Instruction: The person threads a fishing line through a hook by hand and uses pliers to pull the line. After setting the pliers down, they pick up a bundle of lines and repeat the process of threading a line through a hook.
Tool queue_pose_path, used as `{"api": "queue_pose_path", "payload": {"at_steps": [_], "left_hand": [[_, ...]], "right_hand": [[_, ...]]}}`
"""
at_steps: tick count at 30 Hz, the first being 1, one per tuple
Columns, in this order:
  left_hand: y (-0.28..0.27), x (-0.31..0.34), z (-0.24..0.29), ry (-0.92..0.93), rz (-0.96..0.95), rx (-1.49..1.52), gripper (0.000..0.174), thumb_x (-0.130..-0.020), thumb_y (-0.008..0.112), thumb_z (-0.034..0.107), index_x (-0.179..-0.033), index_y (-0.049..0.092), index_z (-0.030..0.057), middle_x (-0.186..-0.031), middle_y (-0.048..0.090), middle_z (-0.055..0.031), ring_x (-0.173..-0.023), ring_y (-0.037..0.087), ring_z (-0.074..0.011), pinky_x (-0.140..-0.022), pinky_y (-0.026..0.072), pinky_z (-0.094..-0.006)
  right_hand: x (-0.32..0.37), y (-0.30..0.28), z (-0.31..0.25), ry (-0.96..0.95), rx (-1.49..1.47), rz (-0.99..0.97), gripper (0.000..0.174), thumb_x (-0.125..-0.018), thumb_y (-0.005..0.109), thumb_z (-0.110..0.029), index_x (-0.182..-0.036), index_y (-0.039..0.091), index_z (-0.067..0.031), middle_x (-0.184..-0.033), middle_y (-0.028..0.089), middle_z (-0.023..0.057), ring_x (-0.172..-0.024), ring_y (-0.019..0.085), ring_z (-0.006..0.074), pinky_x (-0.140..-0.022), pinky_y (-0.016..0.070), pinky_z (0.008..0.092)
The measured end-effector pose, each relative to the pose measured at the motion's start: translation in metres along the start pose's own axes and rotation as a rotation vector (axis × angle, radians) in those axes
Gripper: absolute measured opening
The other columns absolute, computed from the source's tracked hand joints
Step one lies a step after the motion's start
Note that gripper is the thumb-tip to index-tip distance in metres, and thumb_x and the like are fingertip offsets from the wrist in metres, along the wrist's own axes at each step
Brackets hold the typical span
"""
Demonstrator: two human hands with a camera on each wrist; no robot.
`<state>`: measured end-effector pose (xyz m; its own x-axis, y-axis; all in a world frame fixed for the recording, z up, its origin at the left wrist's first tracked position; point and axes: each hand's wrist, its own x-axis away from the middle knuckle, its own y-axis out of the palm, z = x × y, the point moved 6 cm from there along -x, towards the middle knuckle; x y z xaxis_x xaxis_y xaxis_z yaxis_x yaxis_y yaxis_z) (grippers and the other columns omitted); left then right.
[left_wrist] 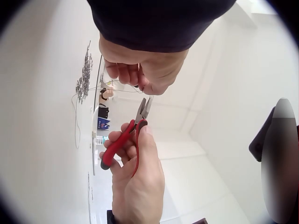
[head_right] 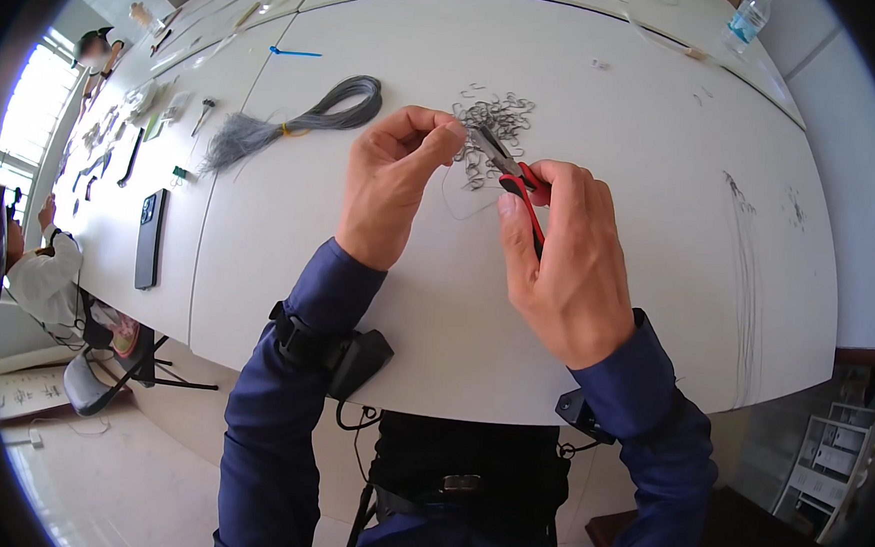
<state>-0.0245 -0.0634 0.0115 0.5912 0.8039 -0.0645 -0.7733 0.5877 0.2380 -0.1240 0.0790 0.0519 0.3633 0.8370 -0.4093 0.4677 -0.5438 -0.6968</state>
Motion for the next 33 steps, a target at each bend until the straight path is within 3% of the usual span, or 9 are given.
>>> {"api": "queue_pose_path", "payload": {"at_steps": [7, 13, 22, 28, 30, 33], "left_hand": [[0.001, 0.000, -0.001, -0.029, 0.003, 0.006, 0.014, -0.092, 0.071, 0.012, -0.096, 0.067, -0.0005, -0.090, 0.064, -0.0002, -0.085, 0.055, -0.0076, -0.080, 0.0447, -0.0237], [0.001, 0.000, -0.002, -0.041, -0.021, 0.045, 0.013, -0.092, 0.070, 0.012, -0.094, 0.067, -0.0006, -0.089, 0.064, -0.0006, -0.084, 0.056, -0.0081, -0.080, 0.0447, -0.0242], [0.000, 0.000, -0.007, -0.094, 0.017, 0.011, 0.007, -0.087, 0.066, 0.007, -0.088, 0.065, 0.0005, -0.086, 0.063, -0.0020, -0.081, 0.054, -0.0097, -0.079, 0.0439, -0.0250], [-0.007, -0.004, -0.011, -0.140, 0.034, 0.041, 0.008, -0.088, 0.063, 0.010, -0.083, 0.063, 0.0034, -0.083, 0.062, -0.0019, -0.080, 0.053, -0.0100, -0.079, 0.0429, -0.0261], [-0.008, -0.005, -0.013, -0.134, 0.015, 0.079, 0.009, -0.089, 0.063, 0.011, -0.083, 0.064, 0.0048, -0.084, 0.062, -0.0016, -0.081, 0.054, -0.0105, -0.080, 0.0430, -0.0274], [-0.011, -0.007, -0.020, -0.138, -0.013, 0.205, 0.010, -0.091, 0.064, 0.014, -0.084, 0.065, 0.0066, -0.085, 0.063, -0.0015, -0.084, 0.056, -0.0114, -0.082, 0.0430, -0.0292]], "right_hand": [[-0.002, 0.002, -0.001, 0.022, -0.024, 0.010, 0.027, -0.099, 0.060, -0.020, -0.114, 0.051, 0.0016, -0.099, 0.061, 0.0190, -0.091, 0.057, 0.0329, -0.082, 0.0485, 0.0434], [-0.002, 0.001, -0.001, 0.116, -0.113, -0.037, 0.021, -0.099, 0.059, -0.014, -0.111, 0.051, 0.0010, -0.090, 0.063, 0.0190, -0.079, 0.064, 0.0335, -0.074, 0.0521, 0.0421], [-0.001, -0.005, 0.004, 0.167, -0.148, 0.010, 0.017, -0.100, 0.058, -0.013, -0.108, 0.054, 0.0010, -0.084, 0.065, 0.0176, -0.070, 0.064, 0.0306, -0.069, 0.0522, 0.0369], [0.000, -0.039, 0.031, 0.214, -0.006, 0.141, 0.020, -0.103, 0.056, -0.020, -0.106, 0.059, 0.0001, -0.076, 0.061, 0.0121, -0.066, 0.055, 0.0189, -0.065, 0.0483, 0.0325], [0.003, -0.060, 0.051, 0.213, 0.047, 0.208, 0.025, -0.105, 0.053, -0.025, -0.106, 0.060, -0.0013, -0.073, 0.052, 0.0038, -0.064, 0.045, 0.0117, -0.059, 0.0405, 0.0273], [0.010, -0.099, 0.093, 0.258, 0.003, 0.311, 0.030, -0.106, 0.053, -0.031, -0.106, 0.061, -0.0018, -0.076, 0.051, -0.0008, -0.066, 0.043, 0.0084, -0.060, 0.0377, 0.0245]]}}
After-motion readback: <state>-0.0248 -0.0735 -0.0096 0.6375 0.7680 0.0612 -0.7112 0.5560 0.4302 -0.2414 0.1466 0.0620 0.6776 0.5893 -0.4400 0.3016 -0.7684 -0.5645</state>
